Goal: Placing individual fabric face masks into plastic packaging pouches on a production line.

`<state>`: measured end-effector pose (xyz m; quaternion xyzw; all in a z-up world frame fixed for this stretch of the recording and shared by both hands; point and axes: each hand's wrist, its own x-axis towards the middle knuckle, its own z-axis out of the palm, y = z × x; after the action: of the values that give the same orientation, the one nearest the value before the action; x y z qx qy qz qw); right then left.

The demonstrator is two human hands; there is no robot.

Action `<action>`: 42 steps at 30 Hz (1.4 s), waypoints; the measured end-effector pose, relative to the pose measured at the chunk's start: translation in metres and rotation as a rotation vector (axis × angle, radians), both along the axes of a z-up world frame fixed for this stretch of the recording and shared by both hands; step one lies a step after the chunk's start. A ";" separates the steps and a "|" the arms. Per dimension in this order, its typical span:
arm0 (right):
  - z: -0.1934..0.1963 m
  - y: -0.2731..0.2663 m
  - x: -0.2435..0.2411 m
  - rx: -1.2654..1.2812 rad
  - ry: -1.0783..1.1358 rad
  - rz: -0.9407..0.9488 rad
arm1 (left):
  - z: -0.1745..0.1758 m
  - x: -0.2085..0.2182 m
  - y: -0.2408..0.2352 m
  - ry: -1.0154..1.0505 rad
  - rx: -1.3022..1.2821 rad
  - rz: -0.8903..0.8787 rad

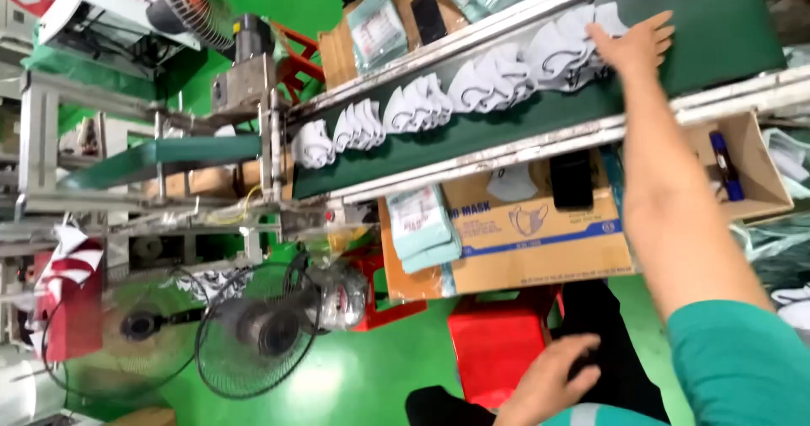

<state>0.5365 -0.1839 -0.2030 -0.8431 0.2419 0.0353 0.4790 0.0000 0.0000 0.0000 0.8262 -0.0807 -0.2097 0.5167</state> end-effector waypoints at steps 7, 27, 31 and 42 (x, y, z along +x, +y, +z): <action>0.008 0.059 -0.001 -0.480 0.112 0.007 | -0.033 0.088 0.056 -0.014 0.220 -0.133; 0.050 -0.013 -0.269 -0.453 0.032 1.038 | -0.229 0.512 0.104 -1.147 0.926 0.042; 0.017 0.038 -0.242 -0.747 0.039 1.146 | -0.166 0.460 0.113 -1.112 0.745 0.103; 0.111 0.091 -0.345 -0.571 -0.663 0.904 | -0.114 0.159 0.191 -0.882 0.300 0.031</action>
<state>0.1917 -0.0930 -0.0918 -0.9228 -0.2998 -0.0953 0.2222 0.1585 0.1914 -0.1138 0.9032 -0.2489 0.1600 0.3111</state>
